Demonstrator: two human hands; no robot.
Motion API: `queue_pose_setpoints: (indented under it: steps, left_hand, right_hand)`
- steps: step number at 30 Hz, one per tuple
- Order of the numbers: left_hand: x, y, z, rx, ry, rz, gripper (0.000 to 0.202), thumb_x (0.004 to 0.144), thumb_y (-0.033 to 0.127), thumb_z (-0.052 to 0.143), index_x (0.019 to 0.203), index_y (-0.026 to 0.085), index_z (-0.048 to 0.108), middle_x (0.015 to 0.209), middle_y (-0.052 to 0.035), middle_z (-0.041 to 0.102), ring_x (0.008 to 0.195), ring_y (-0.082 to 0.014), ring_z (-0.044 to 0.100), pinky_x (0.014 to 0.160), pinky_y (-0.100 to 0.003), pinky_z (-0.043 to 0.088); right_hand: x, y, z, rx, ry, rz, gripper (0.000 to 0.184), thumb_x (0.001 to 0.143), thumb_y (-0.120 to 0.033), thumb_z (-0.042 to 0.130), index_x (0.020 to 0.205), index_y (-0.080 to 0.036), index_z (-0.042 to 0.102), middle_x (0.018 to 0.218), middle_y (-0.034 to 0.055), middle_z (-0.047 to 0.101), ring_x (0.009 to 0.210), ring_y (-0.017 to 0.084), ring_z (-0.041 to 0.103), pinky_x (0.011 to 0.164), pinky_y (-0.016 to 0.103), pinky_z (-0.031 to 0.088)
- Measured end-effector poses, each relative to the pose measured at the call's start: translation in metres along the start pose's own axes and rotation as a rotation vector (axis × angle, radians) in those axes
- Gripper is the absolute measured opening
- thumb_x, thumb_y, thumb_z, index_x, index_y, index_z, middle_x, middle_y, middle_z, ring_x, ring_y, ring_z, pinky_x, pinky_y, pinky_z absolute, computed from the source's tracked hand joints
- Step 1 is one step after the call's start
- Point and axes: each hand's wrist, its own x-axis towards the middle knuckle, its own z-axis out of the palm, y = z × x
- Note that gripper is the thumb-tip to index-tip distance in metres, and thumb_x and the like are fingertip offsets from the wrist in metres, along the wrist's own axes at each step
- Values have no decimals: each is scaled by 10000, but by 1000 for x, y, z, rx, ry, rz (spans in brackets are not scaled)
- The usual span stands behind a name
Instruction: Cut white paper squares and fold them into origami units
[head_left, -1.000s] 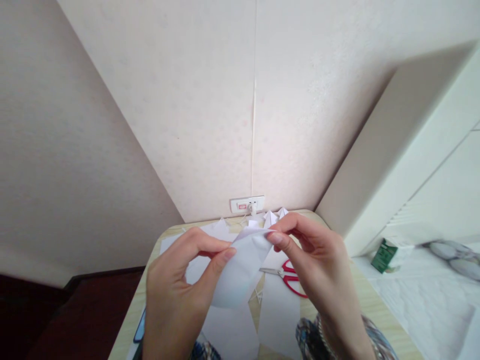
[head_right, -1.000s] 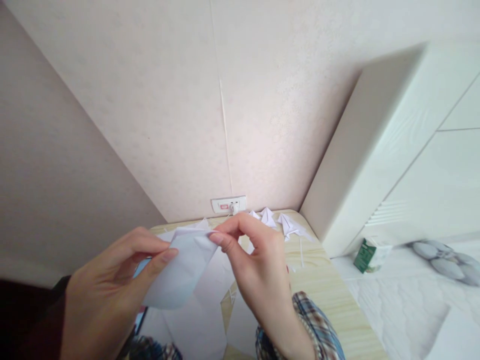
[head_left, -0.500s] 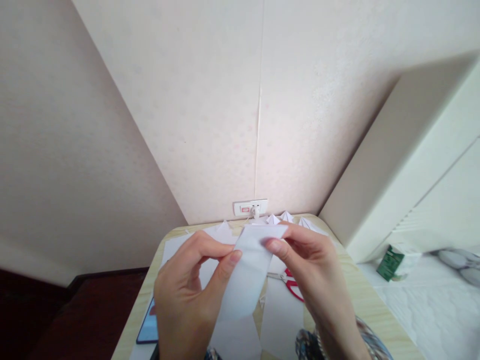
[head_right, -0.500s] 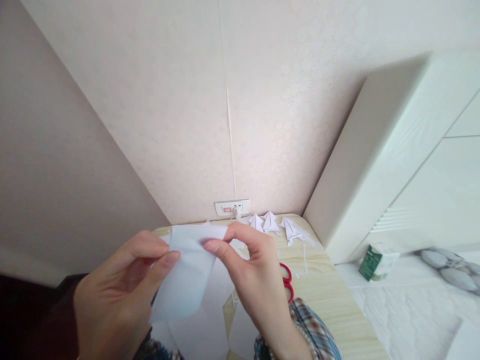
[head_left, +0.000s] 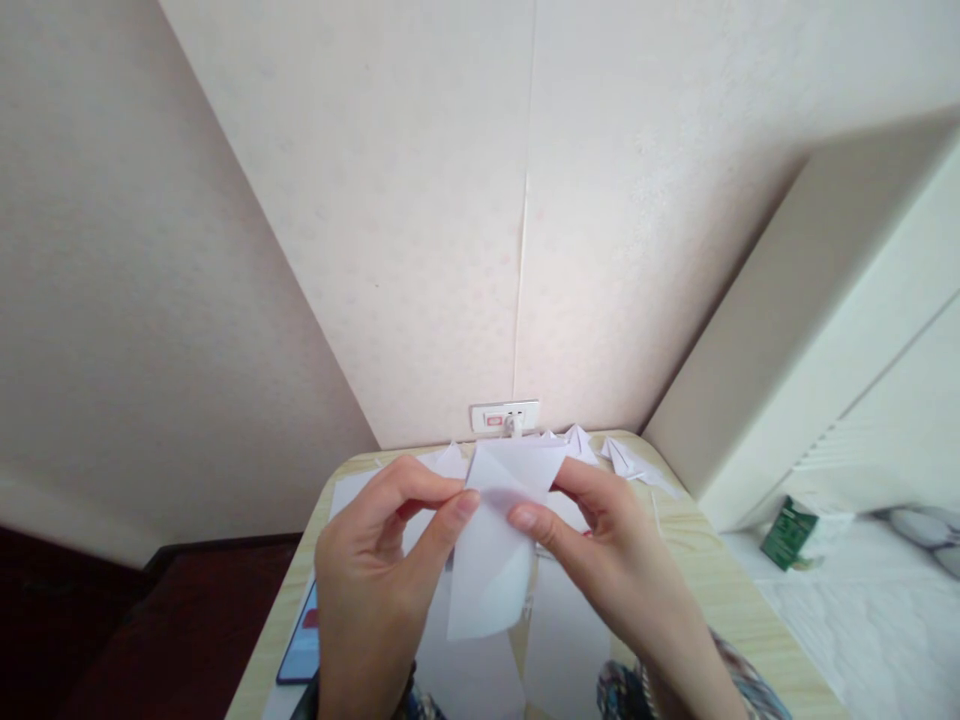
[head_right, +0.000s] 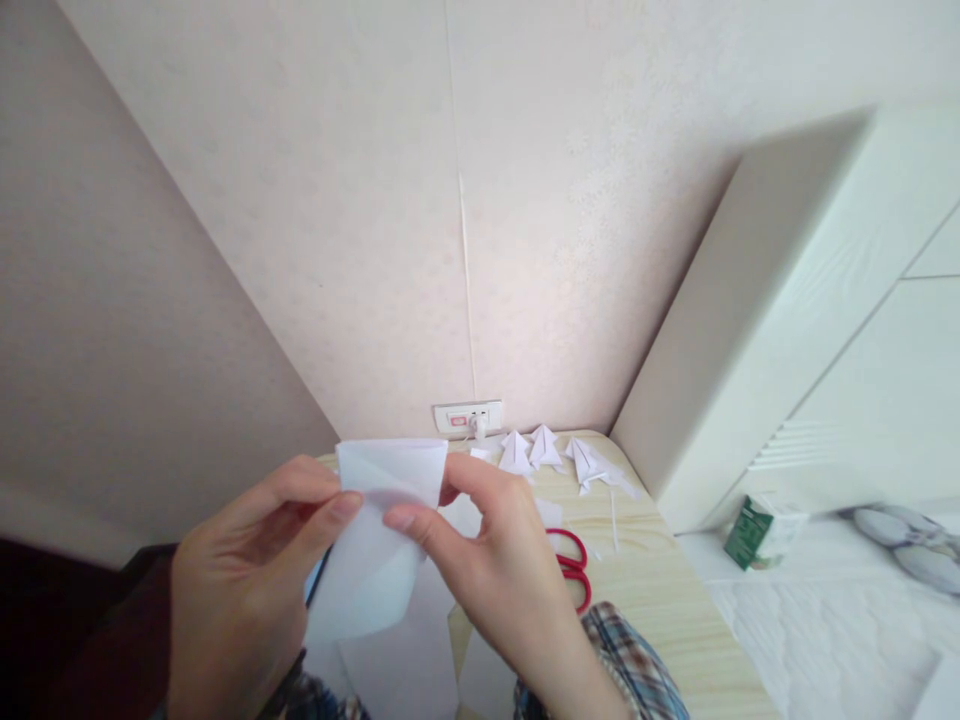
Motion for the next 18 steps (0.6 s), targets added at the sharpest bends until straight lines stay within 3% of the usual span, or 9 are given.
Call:
queue_pose_setpoints:
  steps: [7, 11, 16, 18]
  left_hand:
    - [-4, -3, 3, 26, 54, 44, 219, 787, 78, 693, 646, 245, 680, 635, 66, 591, 617, -104, 577, 576, -170, 499]
    - [-5, -5, 4, -42, 145, 54, 225, 780, 62, 701, 645, 235, 653, 638, 68, 577, 620, -94, 583, 572, -152, 499]
    - [-4, -7, 2, -90, 153, 65, 220, 771, 50, 695, 653, 229, 645, 628, 65, 575, 600, -99, 598, 562, -165, 520]
    - [-3, -8, 1, -101, 157, 71, 216, 779, 58, 693, 655, 225, 636, 635, 62, 569, 601, -97, 591, 556, -162, 512]
  right_hand:
    - [-2, -2, 3, -74, 57, -29, 316, 860, -342, 676, 574, -209, 666, 578, -2, 677, 571, 166, 595, 552, 268, 447]
    - [-2, -3, 4, -72, -45, -22, 314, 886, -387, 653, 629, -210, 692, 623, 2, 698, 617, 174, 631, 586, 269, 460]
    - [-3, -6, 3, -149, -61, -32, 460, 928, -418, 577, 525, -196, 595, 468, -33, 492, 482, 122, 447, 475, 254, 331]
    - [-4, -6, 4, -150, -59, -40, 484, 937, -432, 568, 513, -197, 573, 463, -35, 485, 479, 118, 439, 465, 249, 322]
